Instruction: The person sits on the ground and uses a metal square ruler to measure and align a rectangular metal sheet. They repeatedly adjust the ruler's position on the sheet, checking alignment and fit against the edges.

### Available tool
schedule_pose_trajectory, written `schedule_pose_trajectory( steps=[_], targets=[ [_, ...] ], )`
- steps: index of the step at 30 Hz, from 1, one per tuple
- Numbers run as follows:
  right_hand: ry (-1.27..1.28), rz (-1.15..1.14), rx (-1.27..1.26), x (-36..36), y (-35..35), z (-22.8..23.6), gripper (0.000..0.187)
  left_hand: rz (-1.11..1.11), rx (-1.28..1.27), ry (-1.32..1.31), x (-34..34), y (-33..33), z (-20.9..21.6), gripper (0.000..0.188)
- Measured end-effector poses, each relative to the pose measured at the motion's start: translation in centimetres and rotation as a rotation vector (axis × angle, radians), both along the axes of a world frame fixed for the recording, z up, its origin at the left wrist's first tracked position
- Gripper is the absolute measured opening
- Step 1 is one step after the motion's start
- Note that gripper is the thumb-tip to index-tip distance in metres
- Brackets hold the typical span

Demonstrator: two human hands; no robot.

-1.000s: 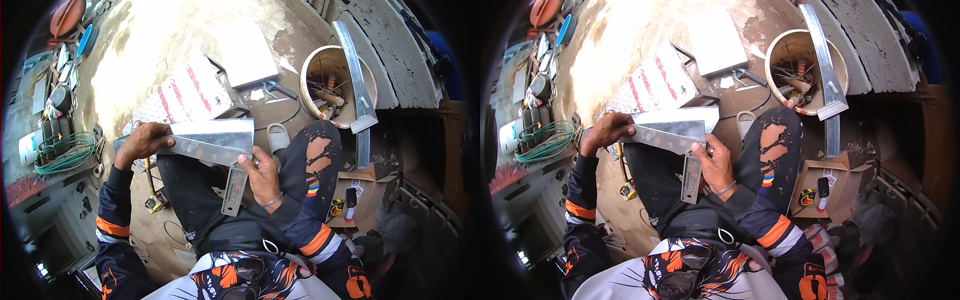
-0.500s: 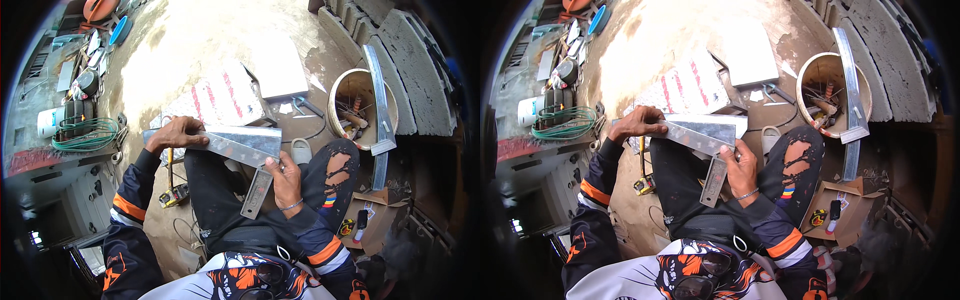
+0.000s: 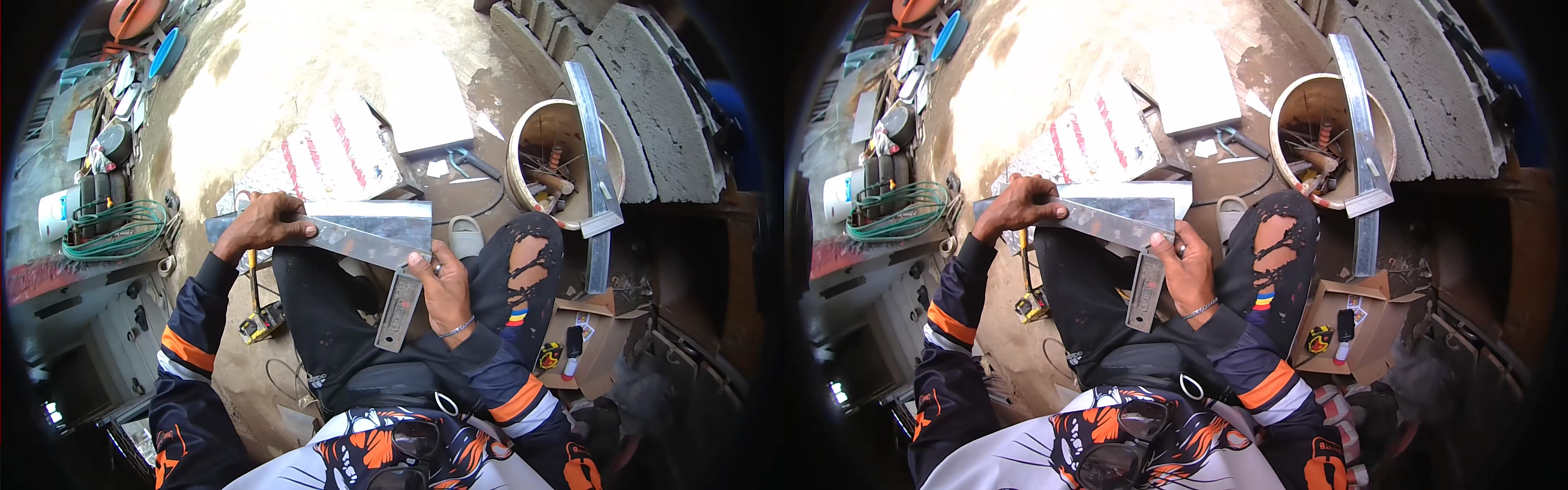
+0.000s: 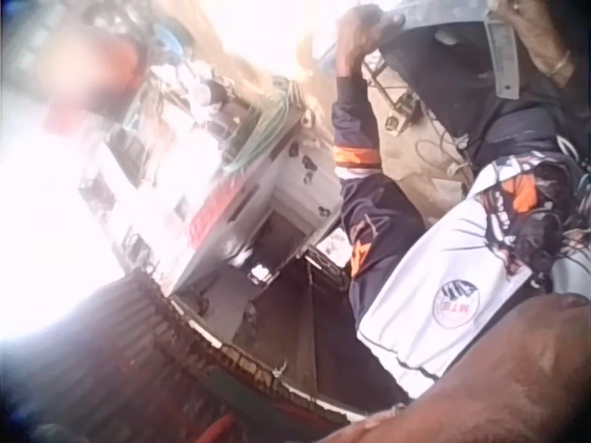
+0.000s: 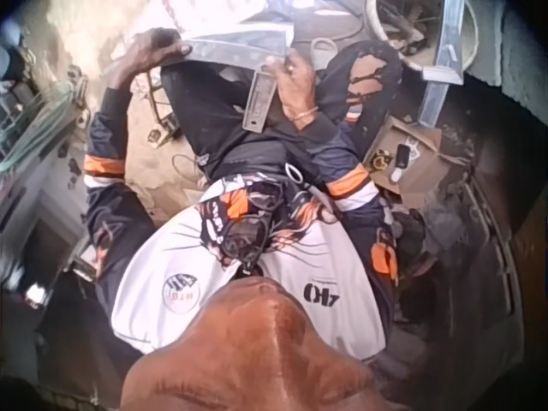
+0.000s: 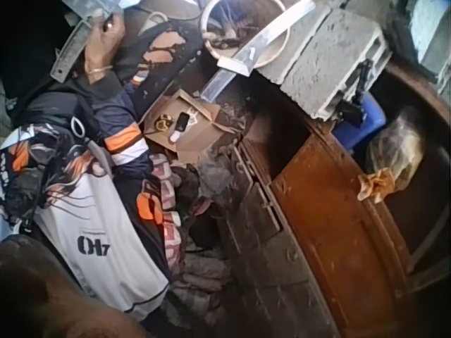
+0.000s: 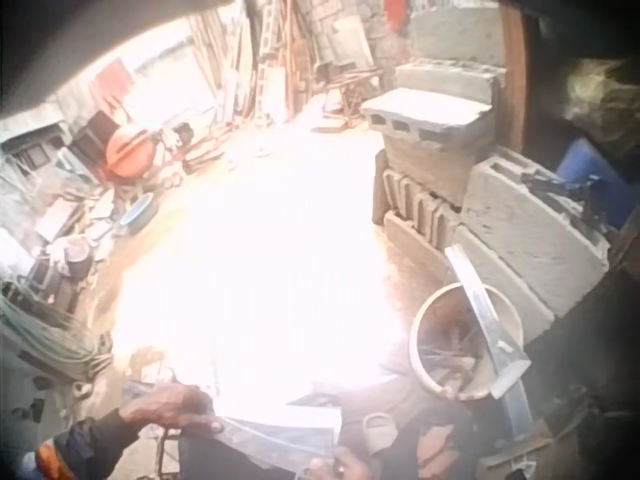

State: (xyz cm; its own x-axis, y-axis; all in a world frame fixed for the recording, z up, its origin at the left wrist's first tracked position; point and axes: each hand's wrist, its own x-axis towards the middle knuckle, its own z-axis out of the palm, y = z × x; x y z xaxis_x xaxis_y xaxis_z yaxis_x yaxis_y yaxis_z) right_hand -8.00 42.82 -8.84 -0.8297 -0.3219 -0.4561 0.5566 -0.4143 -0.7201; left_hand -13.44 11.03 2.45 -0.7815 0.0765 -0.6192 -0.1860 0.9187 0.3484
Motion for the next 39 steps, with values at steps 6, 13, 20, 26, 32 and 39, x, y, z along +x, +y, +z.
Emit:
schedule_pose_trajectory(
  steps=[6, 13, 20, 26, 32, 39],
  targets=[
    [-0.038, 0.018, -0.032, -0.1, -0.1, -0.3, 0.031, 0.053, 0.032, -0.025, -0.1, -0.5, -0.2, 0.054],
    [0.019, -0.023, -0.019, -0.1, -0.4, -0.3, 0.046, 0.048, 0.000, -0.034, -0.6, -0.2, 0.3, 0.050],
    [0.316, 0.170, 0.522, -0.8, 3.6, 2.4, 0.095, 0.043, 0.020, 0.011, -0.6, -0.7, -0.4, 0.051],
    [0.416, -0.249, 0.889, -7.1, 13.8, 5.9, 0.034, 0.086, 0.050, 0.002, 0.0, -0.9, -1.0, 0.052],
    [0.460, -0.276, 1.705, -17.2, 27.0, -5.3, 0.024, 0.072, 0.066, -0.013, -1.0, -0.6, -0.2, 0.049],
    [0.509, 0.068, 1.935, -20.5, 28.1, -10.2, 0.027, -0.036, 0.006, 0.019, -0.9, -1.3, -0.5, 0.052]
  ],
)
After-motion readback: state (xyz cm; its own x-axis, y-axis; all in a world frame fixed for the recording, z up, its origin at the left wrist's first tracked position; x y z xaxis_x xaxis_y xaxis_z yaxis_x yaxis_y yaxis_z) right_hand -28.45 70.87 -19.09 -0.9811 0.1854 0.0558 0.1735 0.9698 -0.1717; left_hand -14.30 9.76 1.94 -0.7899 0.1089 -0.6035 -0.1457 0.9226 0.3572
